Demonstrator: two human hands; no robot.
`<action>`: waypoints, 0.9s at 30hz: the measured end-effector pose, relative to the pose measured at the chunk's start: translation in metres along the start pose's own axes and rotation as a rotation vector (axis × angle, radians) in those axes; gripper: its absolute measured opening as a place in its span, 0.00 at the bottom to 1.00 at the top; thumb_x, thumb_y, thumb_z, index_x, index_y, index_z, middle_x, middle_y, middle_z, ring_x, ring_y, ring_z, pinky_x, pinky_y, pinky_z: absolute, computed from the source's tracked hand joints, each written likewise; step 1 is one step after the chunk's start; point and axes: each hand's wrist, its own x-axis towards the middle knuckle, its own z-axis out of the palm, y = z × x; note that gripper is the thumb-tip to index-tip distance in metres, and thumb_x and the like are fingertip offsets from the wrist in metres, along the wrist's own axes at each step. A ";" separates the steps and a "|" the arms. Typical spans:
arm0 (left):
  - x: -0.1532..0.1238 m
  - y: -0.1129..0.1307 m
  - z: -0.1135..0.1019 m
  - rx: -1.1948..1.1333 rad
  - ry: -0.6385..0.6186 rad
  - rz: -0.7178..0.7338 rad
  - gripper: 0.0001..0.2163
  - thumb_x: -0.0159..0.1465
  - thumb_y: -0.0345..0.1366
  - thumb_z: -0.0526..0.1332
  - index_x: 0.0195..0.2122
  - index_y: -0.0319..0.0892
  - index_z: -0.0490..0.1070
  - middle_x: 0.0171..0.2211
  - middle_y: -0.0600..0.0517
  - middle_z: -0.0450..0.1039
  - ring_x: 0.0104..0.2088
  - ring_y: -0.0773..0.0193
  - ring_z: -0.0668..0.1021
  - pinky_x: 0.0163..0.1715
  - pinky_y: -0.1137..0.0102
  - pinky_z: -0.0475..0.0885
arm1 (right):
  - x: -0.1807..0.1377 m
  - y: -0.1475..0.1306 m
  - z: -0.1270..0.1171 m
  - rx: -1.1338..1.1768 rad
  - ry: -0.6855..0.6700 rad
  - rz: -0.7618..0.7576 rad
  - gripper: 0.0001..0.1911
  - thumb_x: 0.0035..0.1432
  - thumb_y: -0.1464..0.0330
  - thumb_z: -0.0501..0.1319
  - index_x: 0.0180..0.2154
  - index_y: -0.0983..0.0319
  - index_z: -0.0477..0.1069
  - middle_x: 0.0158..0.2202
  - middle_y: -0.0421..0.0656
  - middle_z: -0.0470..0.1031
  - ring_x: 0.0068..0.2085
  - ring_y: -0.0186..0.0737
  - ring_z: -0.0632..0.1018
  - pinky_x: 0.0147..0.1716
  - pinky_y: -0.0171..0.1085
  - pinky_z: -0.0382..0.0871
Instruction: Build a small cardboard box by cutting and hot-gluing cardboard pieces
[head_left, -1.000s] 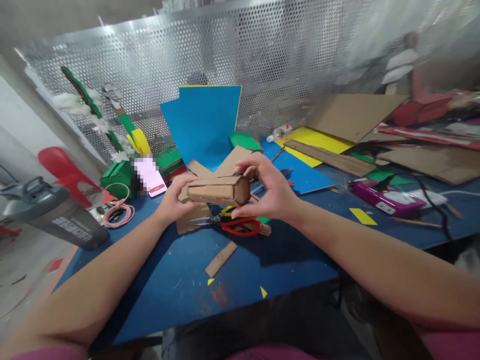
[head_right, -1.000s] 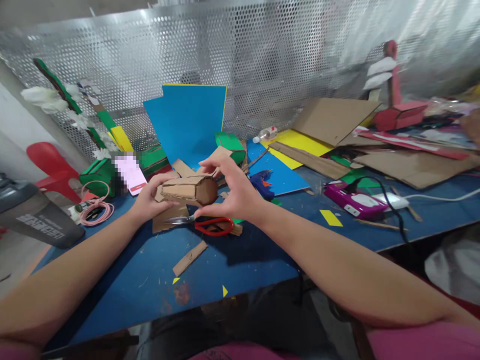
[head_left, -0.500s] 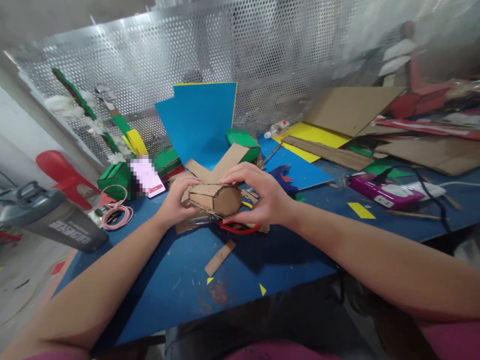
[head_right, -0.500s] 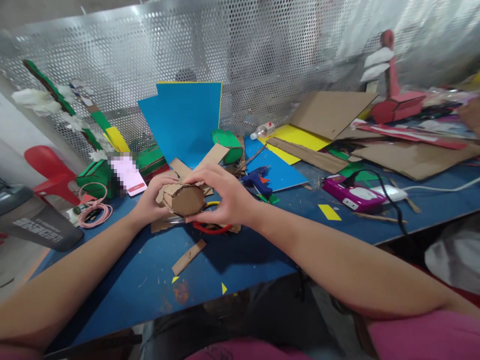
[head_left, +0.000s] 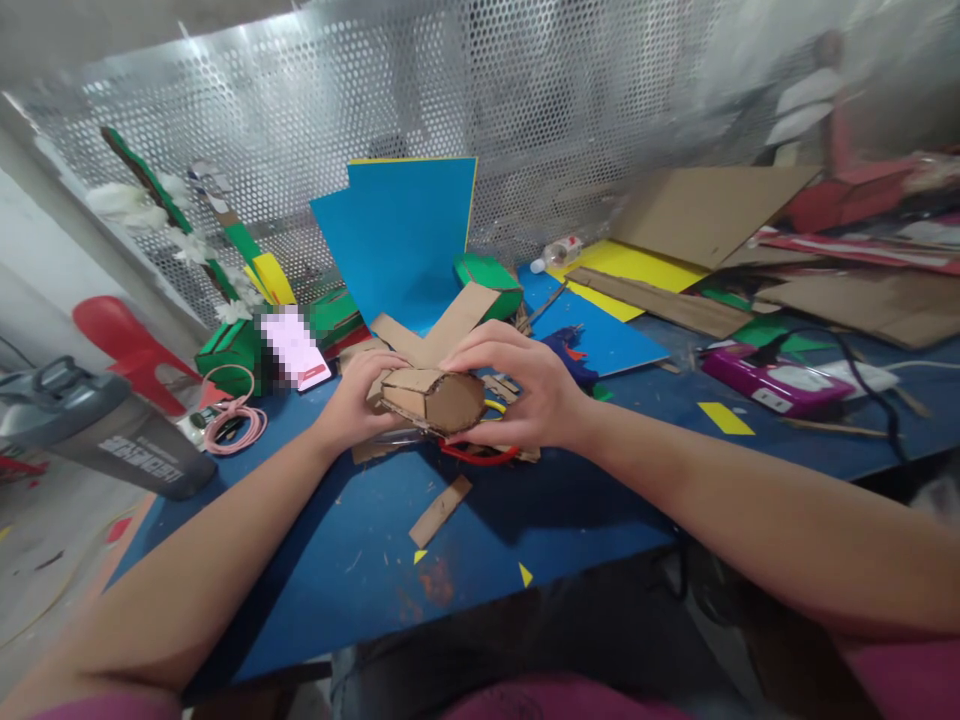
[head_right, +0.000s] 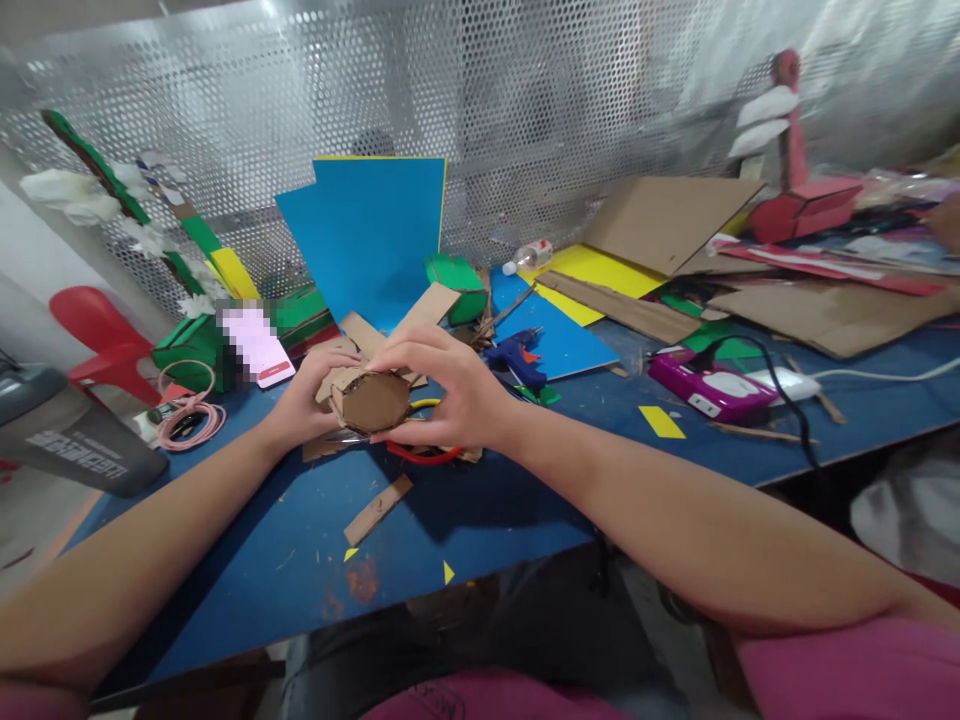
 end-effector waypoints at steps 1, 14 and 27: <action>0.000 0.000 0.000 0.003 -0.002 -0.005 0.30 0.61 0.61 0.75 0.56 0.49 0.75 0.56 0.41 0.81 0.58 0.44 0.82 0.61 0.47 0.75 | 0.000 0.000 0.000 0.004 0.000 -0.004 0.29 0.56 0.52 0.81 0.55 0.52 0.78 0.50 0.47 0.86 0.51 0.53 0.85 0.53 0.51 0.82; 0.000 -0.001 0.002 0.051 -0.002 0.026 0.30 0.59 0.59 0.77 0.56 0.49 0.75 0.55 0.41 0.81 0.57 0.42 0.81 0.60 0.48 0.75 | 0.000 -0.001 0.004 -0.020 0.030 -0.021 0.28 0.58 0.49 0.79 0.54 0.53 0.78 0.49 0.47 0.85 0.49 0.52 0.84 0.50 0.50 0.82; -0.001 0.003 0.002 0.099 -0.025 0.026 0.28 0.62 0.53 0.77 0.59 0.48 0.73 0.58 0.41 0.80 0.59 0.43 0.81 0.62 0.48 0.74 | -0.001 -0.002 0.005 -0.016 0.021 -0.014 0.30 0.56 0.50 0.81 0.54 0.55 0.78 0.49 0.49 0.85 0.49 0.53 0.85 0.51 0.50 0.83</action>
